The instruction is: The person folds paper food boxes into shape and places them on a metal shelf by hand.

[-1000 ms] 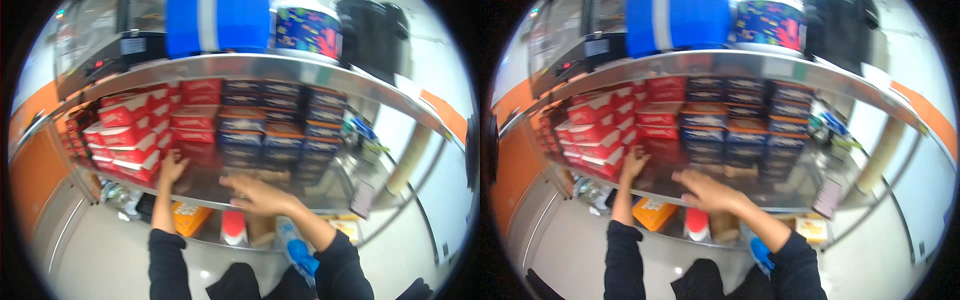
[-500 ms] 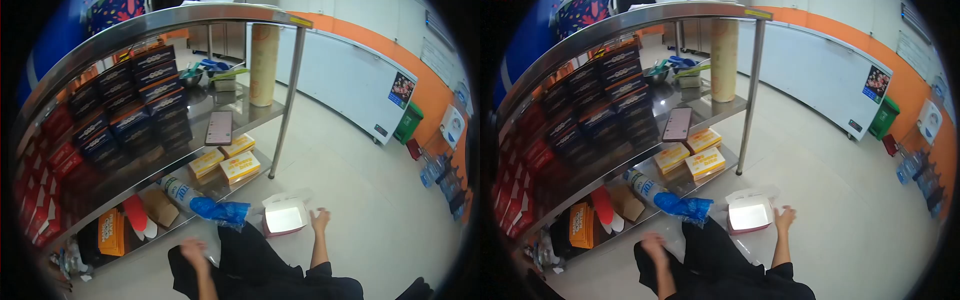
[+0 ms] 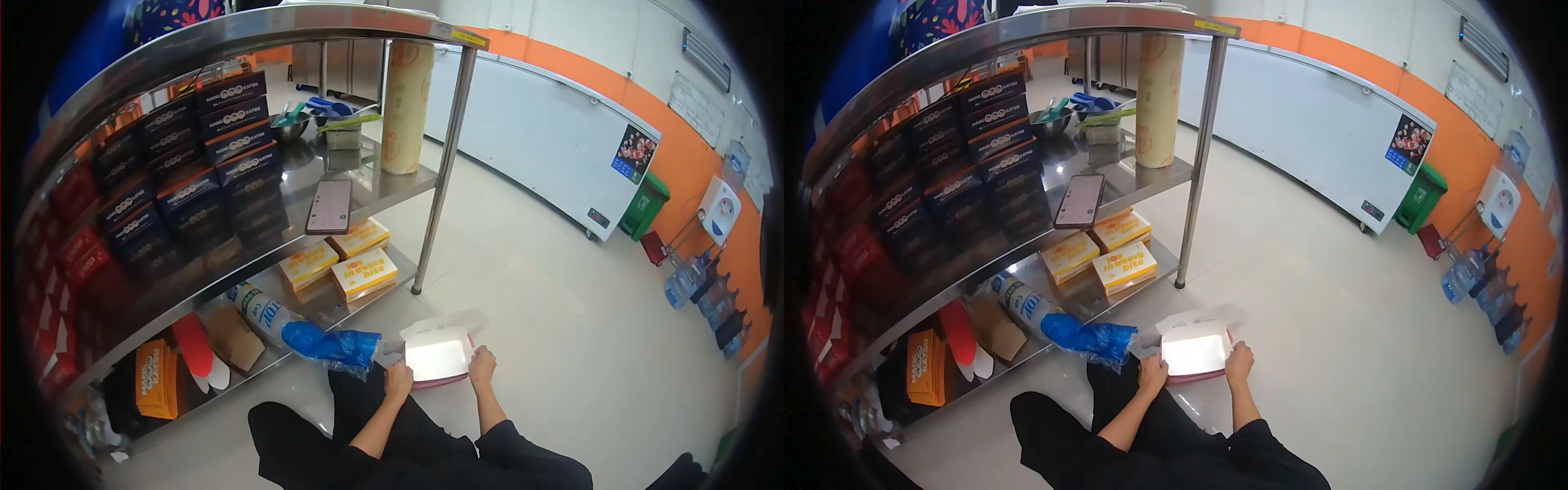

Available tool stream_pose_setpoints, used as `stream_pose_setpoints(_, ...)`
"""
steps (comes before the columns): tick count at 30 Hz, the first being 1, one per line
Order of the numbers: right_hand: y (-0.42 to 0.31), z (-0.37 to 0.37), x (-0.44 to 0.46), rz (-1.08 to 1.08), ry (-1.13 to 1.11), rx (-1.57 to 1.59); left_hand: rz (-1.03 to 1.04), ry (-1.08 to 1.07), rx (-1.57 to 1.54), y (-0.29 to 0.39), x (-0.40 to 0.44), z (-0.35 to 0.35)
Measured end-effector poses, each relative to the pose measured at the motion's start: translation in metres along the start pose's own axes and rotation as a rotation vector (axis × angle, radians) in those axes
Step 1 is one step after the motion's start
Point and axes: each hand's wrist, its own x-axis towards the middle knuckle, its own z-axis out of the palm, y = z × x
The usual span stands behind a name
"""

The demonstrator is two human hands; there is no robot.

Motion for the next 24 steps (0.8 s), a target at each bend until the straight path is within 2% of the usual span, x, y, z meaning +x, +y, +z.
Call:
stream_pose_setpoints(3, -0.028, -0.023, -0.003, -0.028, 0.084, 0.047, 0.043, -0.007, -0.012, -0.001, -0.004, -0.003)
stream_pose_setpoints(5, -0.068, -0.063, -0.009, -0.128, 0.190, 0.060, 0.040, -0.017, -0.006, 0.003, -0.009, -0.014)
stream_pose_setpoints(6, -0.077, -0.077, -0.006, -0.134, 0.190, 0.070, 0.125, 0.078, -0.179, 0.003, -0.013, -0.021)
stream_pose_setpoints(7, -0.083, -0.090, -0.003, -0.169, 0.132, 0.294, 0.209, 0.172, -0.351, 0.004, -0.018, -0.028)
stream_pose_setpoints(8, -0.087, -0.102, -0.001, -0.201, 0.069, 0.517, 0.205, 0.181, -0.344, 0.004, -0.021, -0.040)
stream_pose_setpoints(9, -0.091, -0.114, 0.003, -0.217, -0.063, 0.582, 0.117, 0.094, -0.873, 0.004, -0.023, -0.056)
stream_pose_setpoints(10, -0.097, -0.125, 0.001, -0.221, -0.075, 0.589, 0.021, 0.000, -1.400, 0.001, -0.025, -0.070)
stream_pose_setpoints(12, -0.113, -0.147, -0.003, -0.282, -0.336, 0.634, 0.186, 0.053, -1.401, -0.010, -0.030, -0.101)
stream_pose_setpoints(13, -0.121, -0.159, -0.008, -0.290, -0.346, 0.641, 0.201, 0.060, -1.503, -0.022, -0.032, -0.113)
stream_pose_setpoints(14, -0.129, -0.172, -0.013, -0.252, -0.540, 0.655, 0.300, 0.066, -1.562, -0.038, -0.033, -0.121)
stream_pose_setpoints(15, -0.134, -0.176, -0.013, -0.214, -0.734, 0.661, 0.243, 0.154, -1.539, -0.030, -0.044, -0.138)
stream_pose_setpoints(16, -0.135, -0.172, -0.011, -0.228, -0.744, 0.662, 0.186, 0.245, -1.518, -0.015, -0.060, -0.159)
stream_pose_setpoints(18, -0.124, -0.158, -0.012, -0.045, -1.155, 1.233, 0.005, 0.369, -1.391, -0.012, -0.073, -0.183)
stream_pose_setpoints(19, -0.118, -0.144, -0.009, 0.035, -1.267, 1.446, 0.056, 0.384, -1.325, -0.017, -0.078, -0.191)
stream_pose_setpoints(20, -0.114, -0.126, -0.012, 0.032, -1.281, 1.447, 0.056, 0.398, -1.321, -0.018, -0.083, -0.194)
stream_pose_setpoints(22, -0.142, -0.105, -0.031, 0.056, -1.014, 1.413, 0.130, 0.386, -1.370, 0.000, -0.103, -0.204)
stream_pose_setpoints(23, -0.149, -0.100, -0.039, 0.059, -1.185, 1.500, 0.165, 0.488, -1.350, 0.013, -0.110, -0.205)
stream_pose_setpoints(24, -0.149, -0.087, -0.050, 0.064, -1.198, 1.505, 0.160, 0.498, -1.341, 0.008, -0.112, -0.206)
